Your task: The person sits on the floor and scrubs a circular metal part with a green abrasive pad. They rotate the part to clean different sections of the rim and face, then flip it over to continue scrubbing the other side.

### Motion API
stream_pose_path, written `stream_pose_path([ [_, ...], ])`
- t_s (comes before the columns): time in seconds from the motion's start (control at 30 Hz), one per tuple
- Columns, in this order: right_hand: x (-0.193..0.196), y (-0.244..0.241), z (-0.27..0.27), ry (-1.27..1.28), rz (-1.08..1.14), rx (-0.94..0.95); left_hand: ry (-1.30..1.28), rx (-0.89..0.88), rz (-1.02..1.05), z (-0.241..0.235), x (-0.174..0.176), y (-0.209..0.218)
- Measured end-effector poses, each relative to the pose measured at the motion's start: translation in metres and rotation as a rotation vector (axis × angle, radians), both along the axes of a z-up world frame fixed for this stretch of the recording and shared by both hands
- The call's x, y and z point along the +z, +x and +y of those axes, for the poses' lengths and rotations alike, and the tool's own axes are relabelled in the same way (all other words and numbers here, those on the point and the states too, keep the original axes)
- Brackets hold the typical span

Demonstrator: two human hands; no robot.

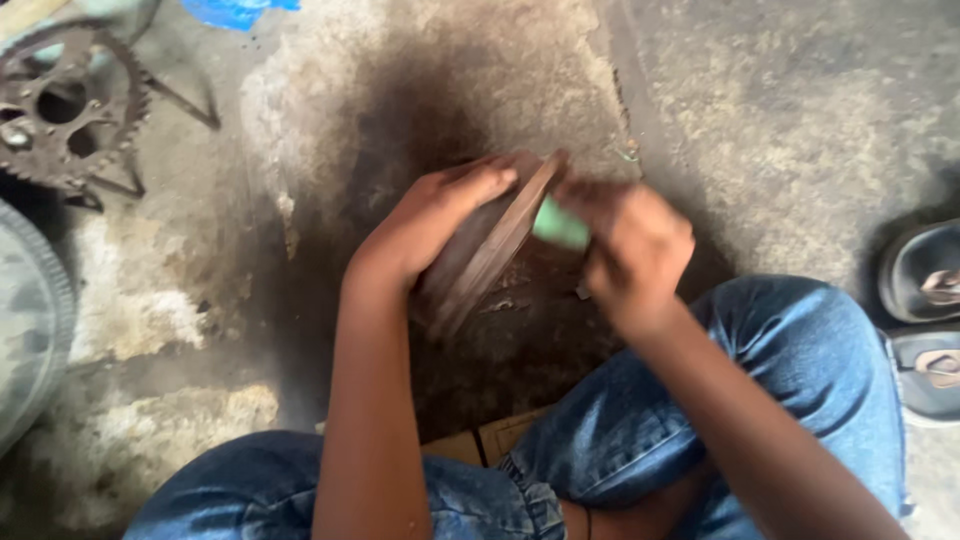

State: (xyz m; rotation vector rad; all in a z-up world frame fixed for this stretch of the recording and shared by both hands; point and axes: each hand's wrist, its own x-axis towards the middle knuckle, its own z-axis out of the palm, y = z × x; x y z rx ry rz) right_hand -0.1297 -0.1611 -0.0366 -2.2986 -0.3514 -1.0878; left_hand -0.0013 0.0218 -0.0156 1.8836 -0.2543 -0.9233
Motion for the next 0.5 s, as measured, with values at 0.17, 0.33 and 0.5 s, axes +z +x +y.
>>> stream_pose_path([
  [0.17, 0.002, 0.017, -0.003, 0.030, 0.061, -0.128, 0.003, 0.049, -0.016, -0.009, 0.007, 0.003],
  [0.33, -0.005, 0.004, 0.010, -0.108, -0.099, 0.074, -0.097, 0.111, 0.126, -0.002, -0.006, 0.007],
  [0.5, 0.008, 0.025, -0.005, -0.047, 0.023, -0.045, -0.112, 0.014, -0.156, -0.003, -0.012, 0.013],
])
